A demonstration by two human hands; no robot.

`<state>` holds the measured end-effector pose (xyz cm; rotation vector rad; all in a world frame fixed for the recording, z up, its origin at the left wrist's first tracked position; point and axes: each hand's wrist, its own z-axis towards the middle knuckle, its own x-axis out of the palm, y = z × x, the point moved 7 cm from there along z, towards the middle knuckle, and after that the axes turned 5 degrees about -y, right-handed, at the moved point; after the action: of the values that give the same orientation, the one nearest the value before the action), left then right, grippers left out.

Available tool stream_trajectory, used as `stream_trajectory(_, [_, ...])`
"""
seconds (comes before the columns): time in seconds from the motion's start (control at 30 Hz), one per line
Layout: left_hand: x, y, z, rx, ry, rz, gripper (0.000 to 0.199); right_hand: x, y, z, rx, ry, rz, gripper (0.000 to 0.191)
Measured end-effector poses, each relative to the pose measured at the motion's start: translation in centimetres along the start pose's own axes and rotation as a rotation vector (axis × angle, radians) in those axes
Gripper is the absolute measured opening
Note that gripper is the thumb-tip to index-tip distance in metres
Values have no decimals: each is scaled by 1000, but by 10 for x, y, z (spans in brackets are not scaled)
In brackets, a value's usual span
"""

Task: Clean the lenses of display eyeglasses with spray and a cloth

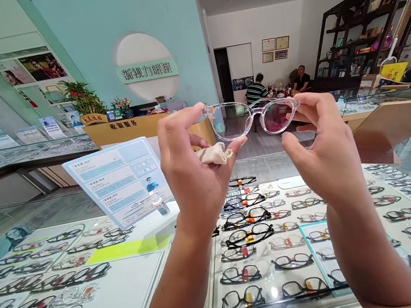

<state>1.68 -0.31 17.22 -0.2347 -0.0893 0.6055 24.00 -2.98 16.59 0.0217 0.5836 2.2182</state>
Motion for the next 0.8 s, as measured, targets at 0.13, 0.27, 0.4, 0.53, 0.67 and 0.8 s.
stream_trajectory(0.13, [3,8,3,-41,22,16,70,-5,4,1,-21,-71,51,52])
stream_trajectory(0.27, [4,14,4,-58,15,-6,72,-8,6,1,-16,-111,114,52])
stream_trajectory(0.4, [5,16,5,-96,30,-57,74,-11,8,1,3,-154,194,46])
stream_trajectory(0.53, [7,18,5,-154,65,-144,71,-13,10,3,12,-211,337,24])
stream_trajectory(0.67, [10,21,4,-202,101,-210,65,-14,7,6,34,-239,440,12])
stream_trajectory(0.8, [11,22,5,-216,111,-247,64,-13,3,7,68,-225,553,9])
